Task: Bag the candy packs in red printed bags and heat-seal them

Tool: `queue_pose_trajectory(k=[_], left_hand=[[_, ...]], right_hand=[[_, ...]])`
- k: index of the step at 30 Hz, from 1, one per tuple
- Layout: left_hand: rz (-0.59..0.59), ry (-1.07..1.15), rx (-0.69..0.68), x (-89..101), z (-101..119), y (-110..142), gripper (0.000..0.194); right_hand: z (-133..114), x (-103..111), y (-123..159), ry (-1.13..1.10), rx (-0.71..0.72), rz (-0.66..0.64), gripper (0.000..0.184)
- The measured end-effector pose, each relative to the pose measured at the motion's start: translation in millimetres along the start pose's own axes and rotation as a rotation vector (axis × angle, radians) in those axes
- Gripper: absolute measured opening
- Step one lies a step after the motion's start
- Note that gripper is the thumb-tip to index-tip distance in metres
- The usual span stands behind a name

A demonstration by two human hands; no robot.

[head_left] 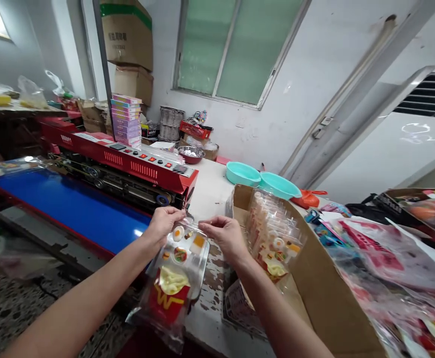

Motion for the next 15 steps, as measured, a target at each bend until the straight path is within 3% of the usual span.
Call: queue_pose_trajectory(k=[4, 7, 10, 15], left_hand=[[0.102, -0.067, 0.143, 31.0, -11.7, -14.0, 0.026], [0.098, -0.094, 0.213, 53.1, -14.3, -16.1, 0.034], [0.087, -0.101, 0.224, 67.9, -11.8, -20.3, 0.038], [0.190, -0.066, 0.174, 78.2, -1.1, -35.8, 0.030]], right_hand=[[33.5, -16.8, -7.9, -0.068, -0.131, 0.085, 0.037], [52.3, -22.5, -22.6, -0.079, -0.203, 0.143, 0.035], [66.4, -27.7, -42.7, -0.078, -0.226, 0.174, 0.027], [85.6, -48.6, -66.1, -0.101, -0.260, 0.175, 0.021]])
Point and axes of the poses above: each hand's wrist, its own y-axis away from the middle knuckle, its own x-axis out of the back of the hand, z = x × y, the point moved 3 cm from there along -y, towards the middle knuckle, and after that the axes turned 13 degrees about x, right-handed, at the moved point
